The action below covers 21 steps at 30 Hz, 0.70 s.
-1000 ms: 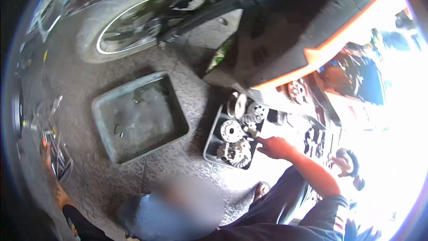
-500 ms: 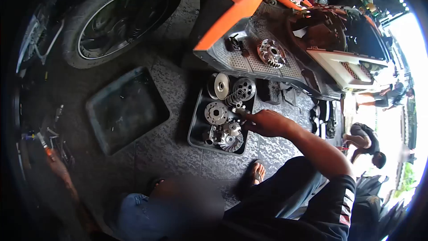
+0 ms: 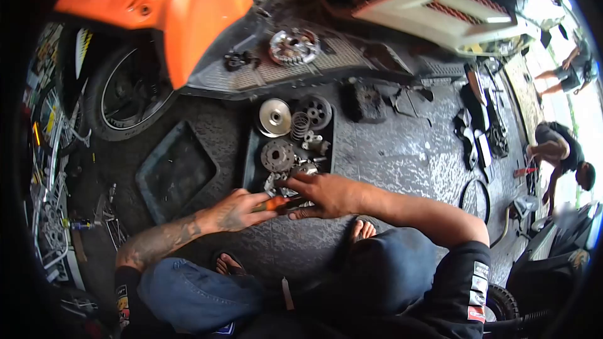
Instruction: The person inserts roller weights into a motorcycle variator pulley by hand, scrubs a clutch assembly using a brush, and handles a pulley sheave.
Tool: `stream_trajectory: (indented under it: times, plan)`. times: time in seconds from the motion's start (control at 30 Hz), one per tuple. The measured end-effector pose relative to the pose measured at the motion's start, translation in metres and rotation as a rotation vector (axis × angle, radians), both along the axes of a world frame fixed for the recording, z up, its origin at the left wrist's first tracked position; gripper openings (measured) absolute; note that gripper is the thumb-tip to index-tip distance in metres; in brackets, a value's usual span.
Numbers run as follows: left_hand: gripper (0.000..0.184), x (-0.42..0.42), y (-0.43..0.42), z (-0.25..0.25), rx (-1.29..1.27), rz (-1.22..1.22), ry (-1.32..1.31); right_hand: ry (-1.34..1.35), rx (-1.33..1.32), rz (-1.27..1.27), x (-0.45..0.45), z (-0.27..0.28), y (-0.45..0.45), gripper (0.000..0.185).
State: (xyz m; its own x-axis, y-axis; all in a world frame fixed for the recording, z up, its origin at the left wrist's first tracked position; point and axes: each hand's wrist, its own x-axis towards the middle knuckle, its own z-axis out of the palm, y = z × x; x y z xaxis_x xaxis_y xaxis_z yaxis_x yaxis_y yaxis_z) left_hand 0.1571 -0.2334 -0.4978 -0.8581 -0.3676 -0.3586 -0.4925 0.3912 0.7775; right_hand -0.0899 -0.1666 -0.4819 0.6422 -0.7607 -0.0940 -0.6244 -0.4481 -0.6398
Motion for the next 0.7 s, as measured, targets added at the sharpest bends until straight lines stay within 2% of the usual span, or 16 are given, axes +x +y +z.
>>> stream_trajectory:
  times: [0.03,0.07,0.17,0.2,0.23,0.27,0.3,0.37,0.4,0.47,0.53,0.6,0.67,0.7]
  plan:
    - [0.040,-0.022,0.005,0.001,0.015,-0.030,0.071,0.066,0.170,-0.020,-0.009,-0.009,0.012,0.056]
    - [0.038,-0.041,0.009,0.003,0.022,-0.097,0.090,0.136,0.218,-0.102,-0.020,-0.020,0.027,0.047]
    - [0.034,-0.061,0.026,-0.033,0.073,-0.131,0.099,0.184,0.260,-0.222,-0.069,-0.035,0.079,0.030]
    - [0.033,-0.062,0.024,-0.046,0.197,-0.091,-0.003,0.244,0.271,-0.290,-0.092,-0.038,0.095,0.026]
    - [0.032,-0.058,0.020,-0.059,0.327,-0.054,-0.107,0.313,0.374,-0.436,-0.118,-0.050,0.114,0.024]
    - [0.033,-0.053,0.018,-0.067,0.346,-0.046,-0.243,0.399,0.485,-0.650,-0.147,-0.066,0.136,0.025]
    - [0.034,-0.047,0.018,-0.072,0.419,-0.030,-0.325,0.094,0.460,-0.886,-0.166,-0.055,0.148,0.026]
    - [0.042,-0.040,0.023,-0.071,0.569,0.029,-0.540,0.092,0.373,-1.292,-0.239,-0.090,0.197,0.024]
    - [0.042,-0.035,0.027,-0.076,0.578,0.036,-0.558,0.275,0.023,-1.279,-0.285,-0.122,0.226,0.029]
    - [0.050,-0.022,0.034,-0.096,0.778,0.076,-0.593,0.049,0.096,-1.702,-0.339,-0.120,0.258,0.041]
    - [0.053,-0.010,0.034,-0.104,0.819,0.089,-0.619,0.075,-0.140,-1.786,-0.395,-0.130,0.293,0.046]
    - [0.055,-0.001,0.033,-0.109,0.819,0.089,-0.647,0.445,-0.435,-1.520,-0.430,-0.129,0.318,0.050]
    - [0.055,0.010,0.031,-0.114,0.819,0.129,-0.673,0.666,-0.486,-1.389,-0.457,-0.110,0.336,0.052]
    - [0.055,0.014,0.031,-0.116,0.819,0.151,-0.693,0.559,-0.335,-1.613,-0.467,-0.101,0.342,0.056]
